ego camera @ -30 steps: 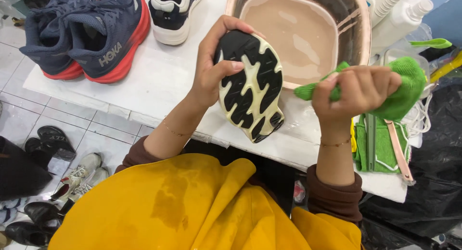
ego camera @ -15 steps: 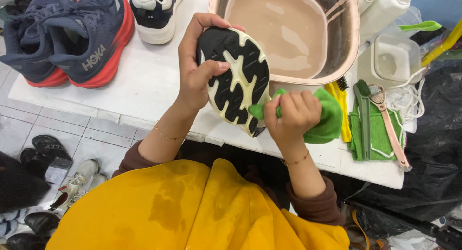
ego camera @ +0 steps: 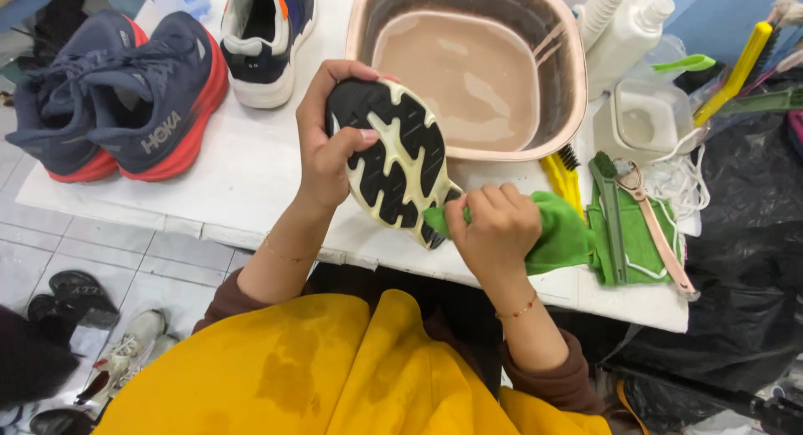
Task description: Cleaning sneakers by wiping the soles with a cloth and washing the shoelaces in a basin of water
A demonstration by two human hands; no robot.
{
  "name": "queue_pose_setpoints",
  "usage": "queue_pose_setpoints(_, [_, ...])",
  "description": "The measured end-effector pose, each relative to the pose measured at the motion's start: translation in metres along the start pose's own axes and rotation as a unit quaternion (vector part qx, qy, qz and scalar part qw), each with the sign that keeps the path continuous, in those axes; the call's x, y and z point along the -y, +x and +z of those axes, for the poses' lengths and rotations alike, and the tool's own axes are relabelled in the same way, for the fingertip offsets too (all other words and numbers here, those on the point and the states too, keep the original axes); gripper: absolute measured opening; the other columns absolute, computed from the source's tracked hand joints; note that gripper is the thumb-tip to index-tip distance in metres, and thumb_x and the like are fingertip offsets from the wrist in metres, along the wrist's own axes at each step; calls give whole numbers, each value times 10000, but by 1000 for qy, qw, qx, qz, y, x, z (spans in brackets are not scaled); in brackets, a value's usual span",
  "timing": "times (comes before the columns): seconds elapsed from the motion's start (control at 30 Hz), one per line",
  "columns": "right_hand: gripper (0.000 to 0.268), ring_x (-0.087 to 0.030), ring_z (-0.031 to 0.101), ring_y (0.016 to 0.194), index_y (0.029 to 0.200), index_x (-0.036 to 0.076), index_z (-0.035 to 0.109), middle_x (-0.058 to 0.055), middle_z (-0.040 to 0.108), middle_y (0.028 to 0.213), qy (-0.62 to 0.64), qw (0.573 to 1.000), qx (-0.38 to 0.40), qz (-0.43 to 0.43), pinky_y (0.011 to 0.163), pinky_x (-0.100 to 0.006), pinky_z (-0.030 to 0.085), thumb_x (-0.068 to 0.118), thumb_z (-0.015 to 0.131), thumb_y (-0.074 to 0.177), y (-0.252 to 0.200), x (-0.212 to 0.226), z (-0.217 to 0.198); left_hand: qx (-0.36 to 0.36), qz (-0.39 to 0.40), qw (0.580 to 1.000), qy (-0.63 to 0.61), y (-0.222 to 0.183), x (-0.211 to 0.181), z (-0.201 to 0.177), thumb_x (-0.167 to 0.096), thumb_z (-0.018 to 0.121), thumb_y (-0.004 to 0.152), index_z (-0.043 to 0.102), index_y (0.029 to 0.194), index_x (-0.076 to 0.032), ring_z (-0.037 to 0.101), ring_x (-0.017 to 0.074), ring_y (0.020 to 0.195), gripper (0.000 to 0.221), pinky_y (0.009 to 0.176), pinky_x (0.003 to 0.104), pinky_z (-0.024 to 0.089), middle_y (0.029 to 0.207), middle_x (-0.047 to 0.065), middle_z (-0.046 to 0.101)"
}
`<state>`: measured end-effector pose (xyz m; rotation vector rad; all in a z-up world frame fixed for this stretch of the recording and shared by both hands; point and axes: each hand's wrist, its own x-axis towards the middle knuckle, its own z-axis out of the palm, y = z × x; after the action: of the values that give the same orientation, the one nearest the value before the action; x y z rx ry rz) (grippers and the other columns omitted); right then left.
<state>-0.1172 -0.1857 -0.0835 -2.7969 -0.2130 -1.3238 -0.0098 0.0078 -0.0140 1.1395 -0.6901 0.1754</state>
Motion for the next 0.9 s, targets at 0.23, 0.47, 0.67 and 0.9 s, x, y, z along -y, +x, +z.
queue_pose_setpoints(0.23, [358, -220, 391, 566, 606, 100, 392, -22, 386, 574, 71, 995, 6, 63, 493, -371, 254, 35, 643, 853, -14, -5, 25, 5, 6, 1000, -7, 0, 1, 2, -173, 591, 759, 534, 1149, -68, 653, 238, 1006, 408, 925, 356, 545, 1111, 163, 673])
queue_pose_setpoints(0.47, [340, -345, 567, 543, 553, 103, 493, -93, 438, 499, 76, 979, 100, 161, 489, -389, 435, 173, 613, 864, -3, -2, 10, 3, 22, 999, -41, 0, 14, 0, -193, 661, 742, 525, 1140, -2, 686, 217, 980, 462, 871, 352, 578, 1077, 206, 687])
queue_pose_setpoints(0.67, [382, -388, 595, 512, 561, 92, 539, -129, 502, 476, 23, 956, 217, 198, 502, -445, 473, 281, 557, 892, 4, -2, -6, 3, 28, 999, -47, 2, 19, 1, -187, 656, 743, 519, 1135, -8, 686, 219, 984, 453, 875, 357, 581, 1073, 206, 682])
queue_pose_setpoints(0.9, [385, -459, 626, 602, 597, 99, 559, -188, 508, 511, 53, 958, 193, 205, 538, -499, 498, 335, 554, 901, -8, -5, 14, -6, 32, 998, -55, 0, 18, 0, -198, 654, 755, 524, 1134, -13, 681, 205, 984, 442, 873, 354, 580, 1081, 194, 681])
